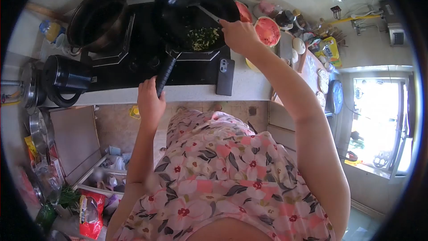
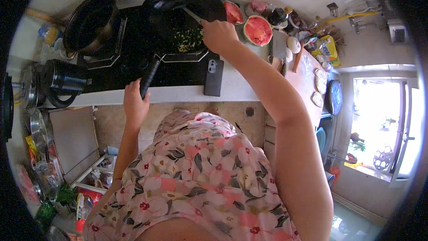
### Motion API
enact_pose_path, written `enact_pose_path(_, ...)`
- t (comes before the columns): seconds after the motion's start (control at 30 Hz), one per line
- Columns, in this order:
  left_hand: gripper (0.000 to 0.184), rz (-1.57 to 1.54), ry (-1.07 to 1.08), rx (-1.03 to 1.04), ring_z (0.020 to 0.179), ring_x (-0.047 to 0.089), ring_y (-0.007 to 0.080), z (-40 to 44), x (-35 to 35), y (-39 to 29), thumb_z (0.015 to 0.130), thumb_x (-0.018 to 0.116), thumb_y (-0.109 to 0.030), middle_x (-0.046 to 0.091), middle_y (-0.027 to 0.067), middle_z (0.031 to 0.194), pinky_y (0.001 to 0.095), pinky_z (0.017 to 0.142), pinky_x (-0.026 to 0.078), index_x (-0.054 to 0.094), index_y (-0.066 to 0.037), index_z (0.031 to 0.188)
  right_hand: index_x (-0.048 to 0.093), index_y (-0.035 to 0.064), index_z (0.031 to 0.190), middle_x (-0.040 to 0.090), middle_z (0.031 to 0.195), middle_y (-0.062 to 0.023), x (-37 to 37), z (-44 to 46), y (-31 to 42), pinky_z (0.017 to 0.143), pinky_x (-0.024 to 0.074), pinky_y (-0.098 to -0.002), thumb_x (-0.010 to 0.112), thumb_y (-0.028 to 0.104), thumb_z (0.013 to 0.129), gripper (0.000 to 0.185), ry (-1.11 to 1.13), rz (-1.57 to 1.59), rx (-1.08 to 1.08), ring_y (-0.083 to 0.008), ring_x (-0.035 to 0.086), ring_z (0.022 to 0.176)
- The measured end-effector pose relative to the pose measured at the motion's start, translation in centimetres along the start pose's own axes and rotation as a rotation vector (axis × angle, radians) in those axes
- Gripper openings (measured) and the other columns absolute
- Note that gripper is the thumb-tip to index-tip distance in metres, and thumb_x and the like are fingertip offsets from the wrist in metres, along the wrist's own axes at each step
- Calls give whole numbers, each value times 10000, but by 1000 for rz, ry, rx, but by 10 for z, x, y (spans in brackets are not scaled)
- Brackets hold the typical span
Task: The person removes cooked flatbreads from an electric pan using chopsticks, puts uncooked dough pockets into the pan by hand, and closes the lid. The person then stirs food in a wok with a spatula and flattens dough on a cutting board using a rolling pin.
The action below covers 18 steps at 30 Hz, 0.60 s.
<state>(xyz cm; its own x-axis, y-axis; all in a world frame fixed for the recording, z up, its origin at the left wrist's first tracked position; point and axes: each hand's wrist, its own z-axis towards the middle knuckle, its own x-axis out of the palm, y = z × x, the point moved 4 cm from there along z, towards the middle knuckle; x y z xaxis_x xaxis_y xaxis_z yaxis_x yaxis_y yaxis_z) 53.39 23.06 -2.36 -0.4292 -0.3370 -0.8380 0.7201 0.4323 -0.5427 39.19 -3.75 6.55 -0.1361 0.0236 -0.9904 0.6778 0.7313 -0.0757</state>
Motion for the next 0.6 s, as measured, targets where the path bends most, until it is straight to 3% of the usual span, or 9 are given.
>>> enact_pose_path(0.13, 489, 24, -58, 11, 1008, 546, 329, -1, -4, -6, 716, 729, -16, 591, 141, 1053, 418, 867, 469, 552, -19, 1172, 652, 109, 1062, 697, 887, -145, -31, -43, -7, 726, 556, -453, 509, 186, 878, 245, 97, -14, -110, -319, 688, 844)
enact_pose_path(0.23, 489, 19, -62, 11, 1013, 544, 331, -2, -5, -7, 717, 726, -15, 591, 140, 1051, 416, 872, 466, 551, -19, 1173, 654, 111, 1053, 701, 894, -134, -61, -48, -18, 729, 559, -442, 506, 180, 882, 236, 23, 68, -286, -316, 689, 841)
enact_pose_path(0.33, 500, 17, -50, 22, 1033, 536, 344, -1, -2, -5, 722, 727, -28, 588, 150, 1073, 424, 883, 456, 543, -18, 1187, 629, 123, 1208, 685, 876, -188, -47, -27, -4, 755, 526, -452, 509, 216, 924, 322, 3, 29, -228, -363, 660, 816)
enact_pose_path(0.47, 530, -3, -15, 4, 1060, 526, 367, 1, -2, -3, 728, 727, -58, 582, 168, 1113, 449, 896, 438, 525, -14, 1217, 644, 125, 1190, 691, 870, -170, -15, -22, 4, 763, 519, -469, 507, 224, 932, 308, -2, 87, -88, -367, 660, 801)
enact_pose_path(0.6, 480, 11, -52, 19, 1026, 544, 332, -1, -3, -6, 725, 729, -21, 588, 149, 1061, 417, 886, 460, 549, -16, 1170, 655, 130, 1176, 693, 893, -156, -58, -61, -5, 777, 522, -450, 500, 231, 930, 308, 118, 19, -143, -333, 664, 835)
